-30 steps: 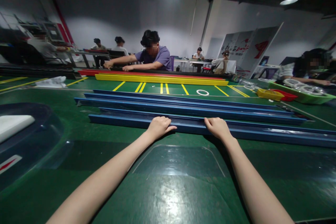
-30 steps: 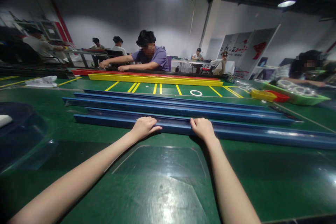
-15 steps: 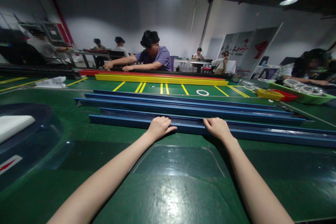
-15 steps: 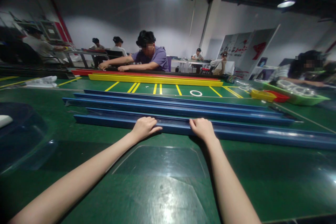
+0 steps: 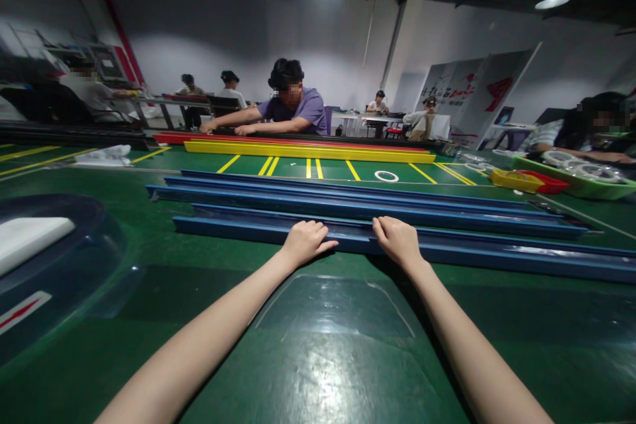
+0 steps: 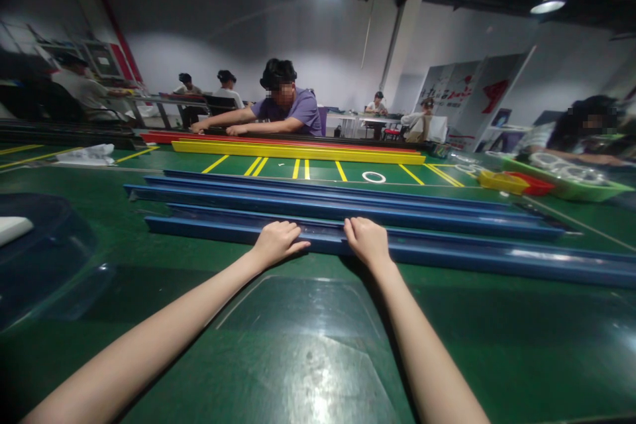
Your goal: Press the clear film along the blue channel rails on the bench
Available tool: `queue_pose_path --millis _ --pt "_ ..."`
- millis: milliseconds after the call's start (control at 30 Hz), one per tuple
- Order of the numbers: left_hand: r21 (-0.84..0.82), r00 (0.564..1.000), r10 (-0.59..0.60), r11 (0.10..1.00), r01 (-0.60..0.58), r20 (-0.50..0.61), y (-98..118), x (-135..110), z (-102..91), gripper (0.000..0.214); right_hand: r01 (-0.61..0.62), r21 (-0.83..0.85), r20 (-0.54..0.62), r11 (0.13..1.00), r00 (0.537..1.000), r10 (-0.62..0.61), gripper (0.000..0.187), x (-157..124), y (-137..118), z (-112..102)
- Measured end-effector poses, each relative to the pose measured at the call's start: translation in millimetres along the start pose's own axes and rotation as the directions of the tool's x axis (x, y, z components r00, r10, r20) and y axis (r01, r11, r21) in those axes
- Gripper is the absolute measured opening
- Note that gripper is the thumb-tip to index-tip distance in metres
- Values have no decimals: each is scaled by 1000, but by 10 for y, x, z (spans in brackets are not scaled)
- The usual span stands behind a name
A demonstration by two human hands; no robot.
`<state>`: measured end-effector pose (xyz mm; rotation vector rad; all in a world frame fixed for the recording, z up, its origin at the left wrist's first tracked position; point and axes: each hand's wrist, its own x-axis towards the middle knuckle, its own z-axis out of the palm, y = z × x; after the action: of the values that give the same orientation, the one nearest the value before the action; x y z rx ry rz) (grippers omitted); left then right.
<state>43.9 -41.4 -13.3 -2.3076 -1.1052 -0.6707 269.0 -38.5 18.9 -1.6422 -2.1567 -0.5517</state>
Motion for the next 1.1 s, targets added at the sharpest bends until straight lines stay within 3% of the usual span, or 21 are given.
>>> queue_pose_path --millis 133,300,500,800,1100 --pt "18 1000 1 1000 -1 2 3 1 2 44 92 11 -90 996 992 -91 43 24 -233 45" --pt "0 1000 -5 1000 5 13 6 2 0 45 109 21 -99 994 989 -107 46 38 -355 96" --pt "-9 1000 -6 1000 6 17 1 -2 -3 44 79 31 -69 996 995 -77 46 36 -387 140" --pt "6 1000 -6 1000 6 22 15 2 -24 42 129 -25 -130 991 983 -131 46 22 -351 238" --pt "4 1000 16 1000 -16 4 17 -4 -40 38 101 -56 -99 993 989 -107 46 71 -352 214"
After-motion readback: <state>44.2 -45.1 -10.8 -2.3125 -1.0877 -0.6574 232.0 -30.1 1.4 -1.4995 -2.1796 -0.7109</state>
